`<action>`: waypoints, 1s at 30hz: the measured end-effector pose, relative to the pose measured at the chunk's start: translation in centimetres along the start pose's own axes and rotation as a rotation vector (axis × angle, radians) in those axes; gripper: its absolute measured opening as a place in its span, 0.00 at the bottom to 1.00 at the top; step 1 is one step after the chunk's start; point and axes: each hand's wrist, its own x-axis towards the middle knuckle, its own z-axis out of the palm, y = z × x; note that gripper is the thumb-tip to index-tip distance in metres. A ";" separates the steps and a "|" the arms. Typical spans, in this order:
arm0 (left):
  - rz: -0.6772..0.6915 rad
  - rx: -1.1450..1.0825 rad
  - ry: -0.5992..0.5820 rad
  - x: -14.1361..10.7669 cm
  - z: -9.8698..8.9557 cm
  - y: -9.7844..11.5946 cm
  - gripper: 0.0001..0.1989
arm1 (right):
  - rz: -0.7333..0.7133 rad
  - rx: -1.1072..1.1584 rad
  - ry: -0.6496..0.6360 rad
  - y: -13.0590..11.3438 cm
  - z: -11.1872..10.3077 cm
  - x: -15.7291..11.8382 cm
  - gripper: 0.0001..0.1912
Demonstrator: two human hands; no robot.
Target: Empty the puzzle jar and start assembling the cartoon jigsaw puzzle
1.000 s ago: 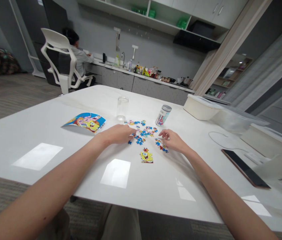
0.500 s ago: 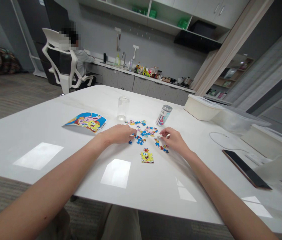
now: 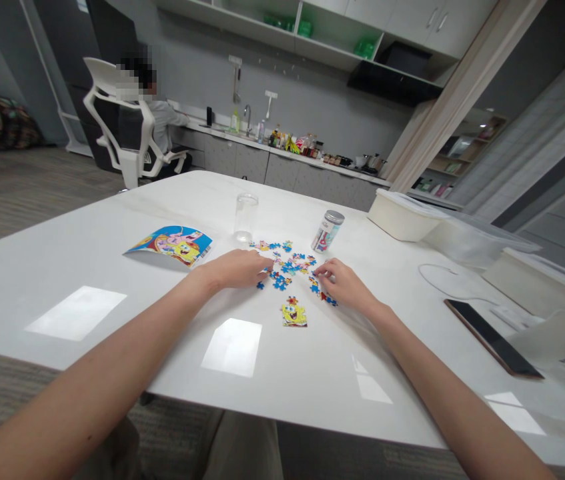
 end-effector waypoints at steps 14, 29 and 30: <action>-0.406 0.155 0.033 0.1 1.5 -3.2 0.21 | -0.021 -0.042 0.000 -0.1 0.4 -0.1 0.10; -0.139 0.224 0.016 1.3 1.6 -4.4 0.26 | -0.079 -0.096 0.037 -1.7 0.9 -0.3 0.11; -0.097 0.211 0.020 1.3 1.7 -4.4 0.25 | -0.087 -0.087 0.046 -1.7 1.0 -0.3 0.11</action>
